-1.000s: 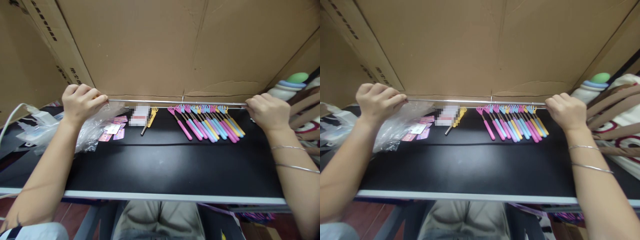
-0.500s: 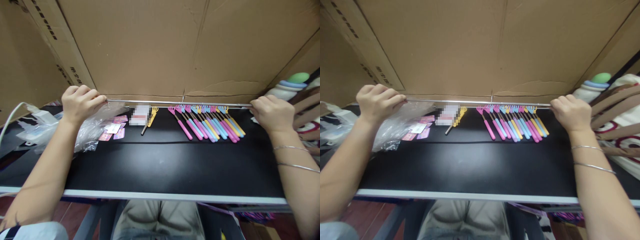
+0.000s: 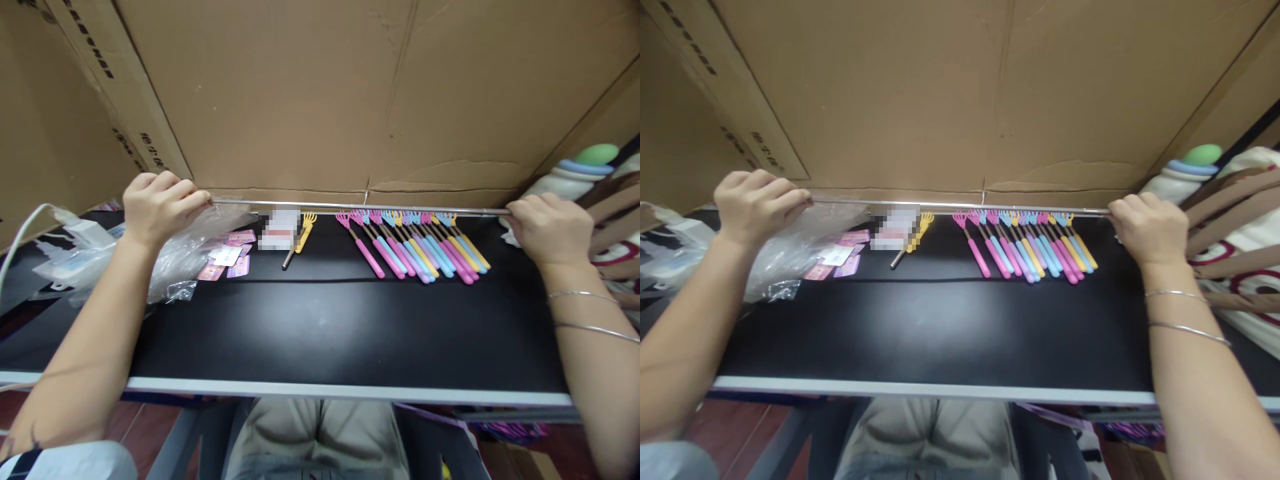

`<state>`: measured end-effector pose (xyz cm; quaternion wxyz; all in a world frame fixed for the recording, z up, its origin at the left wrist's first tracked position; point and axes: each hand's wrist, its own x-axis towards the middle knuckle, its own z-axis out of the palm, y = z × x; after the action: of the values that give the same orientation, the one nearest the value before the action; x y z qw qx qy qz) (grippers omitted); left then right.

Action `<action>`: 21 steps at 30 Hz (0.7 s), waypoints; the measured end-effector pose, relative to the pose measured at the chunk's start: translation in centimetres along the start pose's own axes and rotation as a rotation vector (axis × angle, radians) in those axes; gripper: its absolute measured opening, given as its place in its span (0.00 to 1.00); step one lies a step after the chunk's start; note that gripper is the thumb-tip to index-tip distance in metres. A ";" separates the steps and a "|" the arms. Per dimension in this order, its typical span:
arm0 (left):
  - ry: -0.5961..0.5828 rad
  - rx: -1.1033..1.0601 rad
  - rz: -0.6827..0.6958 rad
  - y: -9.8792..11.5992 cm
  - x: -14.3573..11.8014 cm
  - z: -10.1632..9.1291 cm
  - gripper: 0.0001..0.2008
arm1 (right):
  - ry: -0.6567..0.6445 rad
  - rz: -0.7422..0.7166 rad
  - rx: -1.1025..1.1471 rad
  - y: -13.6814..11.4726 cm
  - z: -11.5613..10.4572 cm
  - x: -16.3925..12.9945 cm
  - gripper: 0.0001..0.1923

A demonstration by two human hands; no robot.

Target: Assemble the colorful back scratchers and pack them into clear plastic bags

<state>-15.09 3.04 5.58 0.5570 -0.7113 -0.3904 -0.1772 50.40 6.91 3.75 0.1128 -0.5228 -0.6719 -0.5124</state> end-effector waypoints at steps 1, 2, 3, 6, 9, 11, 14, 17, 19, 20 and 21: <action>-0.009 -0.007 -0.004 0.0 0.0 0.0 0.11 | -0.007 -0.002 0.001 0.0 0.0 0.0 0.15; -0.017 -0.016 -0.010 0.0 0.0 0.0 0.11 | -0.014 0.000 0.004 0.0 0.0 0.0 0.15; -0.024 -0.025 -0.016 0.0 0.0 0.0 0.11 | -0.017 0.005 0.007 0.0 0.0 0.0 0.15; -0.031 -0.058 -0.044 0.2 0.0 0.0 0.11 | -0.006 0.019 0.010 -0.2 -0.1 0.1 0.16; -0.033 -0.101 -0.074 0.4 -0.1 0.0 0.11 | -0.008 0.046 0.013 -0.4 -0.4 0.2 0.17; -0.031 -0.103 -0.079 0.3 -0.2 0.1 0.10 | -0.012 0.058 0.008 -0.5 -0.6 0.4 0.17; -0.020 -0.078 -0.092 0.3 -0.3 0.3 0.10 | -0.013 0.064 0.014 -0.6 -0.8 0.5 0.16; -0.061 -0.121 -0.192 0.6 -0.4 0.3 0.14 | -0.031 0.091 0.057 -0.7 -0.7 0.6 0.15; -0.109 -0.187 -0.279 0.9 -0.4 0.3 0.16 | -0.046 0.119 0.099 -0.7 -0.4 0.5 0.14; -0.128 -0.225 -0.319 1.1 -0.4 0.3 0.16 | -0.051 0.140 0.120 -0.6 -0.2 0.5 0.14; -0.141 -0.266 -0.357 1.2 -0.5 0.3 0.17 | -0.051 0.162 0.142 -0.5 0.0 0.5 0.14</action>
<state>-14.56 3.03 4.38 0.3896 -0.7088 -0.5210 -0.2727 49.78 7.25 3.77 0.1735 -0.5791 -0.6645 -0.4392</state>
